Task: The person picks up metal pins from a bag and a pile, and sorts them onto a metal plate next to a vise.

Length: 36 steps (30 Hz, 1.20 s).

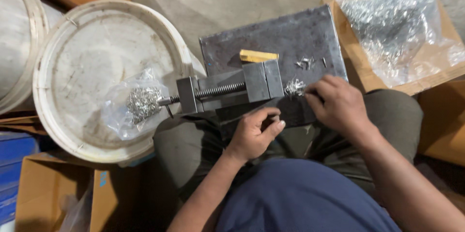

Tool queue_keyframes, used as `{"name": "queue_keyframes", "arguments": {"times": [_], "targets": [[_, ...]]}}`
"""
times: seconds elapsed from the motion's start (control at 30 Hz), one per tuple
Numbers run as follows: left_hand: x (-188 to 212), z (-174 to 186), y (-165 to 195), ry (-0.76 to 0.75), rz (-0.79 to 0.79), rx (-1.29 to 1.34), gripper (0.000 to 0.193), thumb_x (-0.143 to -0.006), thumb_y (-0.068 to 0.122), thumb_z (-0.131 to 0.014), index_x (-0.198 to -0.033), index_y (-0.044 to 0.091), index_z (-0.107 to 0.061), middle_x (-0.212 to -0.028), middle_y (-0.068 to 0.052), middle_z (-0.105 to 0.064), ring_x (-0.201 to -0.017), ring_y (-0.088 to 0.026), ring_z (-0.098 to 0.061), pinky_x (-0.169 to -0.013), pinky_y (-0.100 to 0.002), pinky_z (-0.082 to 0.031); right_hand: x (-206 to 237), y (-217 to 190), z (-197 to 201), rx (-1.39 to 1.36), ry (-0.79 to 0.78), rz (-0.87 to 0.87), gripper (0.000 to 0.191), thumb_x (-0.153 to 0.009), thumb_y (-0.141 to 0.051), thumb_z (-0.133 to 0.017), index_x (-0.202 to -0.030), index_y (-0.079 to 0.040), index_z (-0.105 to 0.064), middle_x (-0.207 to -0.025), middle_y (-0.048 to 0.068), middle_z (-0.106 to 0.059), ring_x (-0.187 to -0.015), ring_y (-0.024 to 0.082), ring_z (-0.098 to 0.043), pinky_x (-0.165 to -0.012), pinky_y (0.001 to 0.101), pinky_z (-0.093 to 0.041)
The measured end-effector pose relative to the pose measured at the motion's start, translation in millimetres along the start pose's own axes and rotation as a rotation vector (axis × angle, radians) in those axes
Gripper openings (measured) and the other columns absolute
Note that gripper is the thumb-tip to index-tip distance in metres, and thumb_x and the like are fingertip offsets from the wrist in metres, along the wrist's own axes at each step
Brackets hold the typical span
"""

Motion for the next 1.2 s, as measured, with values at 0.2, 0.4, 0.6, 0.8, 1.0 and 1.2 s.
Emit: {"name": "queue_keyframes", "arguments": {"times": [0.2, 0.4, 0.6, 0.8, 1.0, 1.2], "targets": [[-8.2, -18.7, 22.8, 0.028, -0.111, -0.453, 0.031, -0.094, 0.021, -0.074, -0.117, 0.001, -0.069, -0.085, -0.010, -0.074, -0.072, -0.022, -0.071, -0.068, -0.034, -0.056, 7.2, 33.6, 10.1, -0.365, 0.010, -0.117, 0.017, -0.091, -0.006, -0.073, -0.108, -0.003, -0.073, -0.096, 0.011, -0.070, -0.087, 0.025, -0.071, -0.076, 0.0340, -0.054], [-28.7, -52.0, 26.7, -0.030, -0.084, -0.979, 0.052, -0.093, 0.032, -0.067, -0.135, 0.003, -0.060, -0.089, -0.014, -0.074, -0.069, -0.035, -0.072, -0.061, -0.046, -0.057, 18.3, 49.9, 15.9, -0.427, 0.075, -0.133, 0.020, -0.094, -0.005, -0.070, -0.114, -0.004, -0.073, -0.103, 0.011, -0.073, -0.093, 0.023, -0.072, -0.080, 0.0324, -0.055], [-36.7, -62.5, 25.0, -0.047, -0.016, -1.100, 0.043, -0.094, 0.035, -0.065, -0.129, 0.011, -0.062, -0.087, -0.010, -0.073, -0.070, -0.035, -0.072, -0.062, -0.049, -0.057, 18.6, 61.3, 15.3, -0.399, 0.104, -0.157, 0.020, -0.091, -0.008, -0.075, -0.111, -0.004, -0.074, -0.097, 0.012, -0.072, -0.086, 0.023, -0.071, -0.074, 0.0324, -0.053], [-39.6, -68.7, 29.1, -0.115, -0.042, -1.075, 0.037, -0.094, 0.034, -0.063, -0.126, 0.016, -0.065, -0.084, -0.009, -0.070, -0.073, -0.032, -0.072, -0.064, -0.049, -0.056, 16.3, 56.5, 18.7, -0.432, 0.148, -0.100, 0.018, -0.092, -0.009, -0.076, -0.109, -0.005, -0.073, -0.097, 0.010, -0.072, -0.086, 0.023, -0.073, -0.073, 0.0314, -0.054], [-16.2, -54.3, 52.4, -0.036, -0.284, -0.907, 0.024, -0.095, 0.025, -0.070, -0.113, 0.011, -0.067, -0.086, -0.009, -0.066, -0.081, -0.029, -0.070, -0.069, -0.042, -0.056, 21.5, 34.0, 21.8, -0.238, 0.162, -0.034, 0.015, -0.091, -0.014, -0.077, -0.105, -0.008, -0.076, -0.098, 0.007, -0.072, -0.088, 0.027, -0.071, -0.075, 0.0357, -0.056], [-8.1, -15.2, 48.0, 0.152, -0.240, -0.638, 0.020, -0.091, 0.018, -0.075, -0.102, 0.003, -0.071, -0.084, -0.010, -0.068, -0.073, -0.027, -0.068, -0.068, -0.038, -0.056, 17.8, 6.0, 23.3, -0.120, 0.122, 0.053, 0.019, -0.087, -0.018, -0.079, -0.104, -0.010, -0.076, -0.091, 0.006, -0.068, -0.083, 0.028, -0.069, -0.073, 0.0386, -0.055]]}}
Point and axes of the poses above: each hand's wrist, its own x-axis away from the middle knuckle, its own z-axis out of the back of the hand, y = z × x, the point moved 10 cm from there along -x, towards the middle knuckle
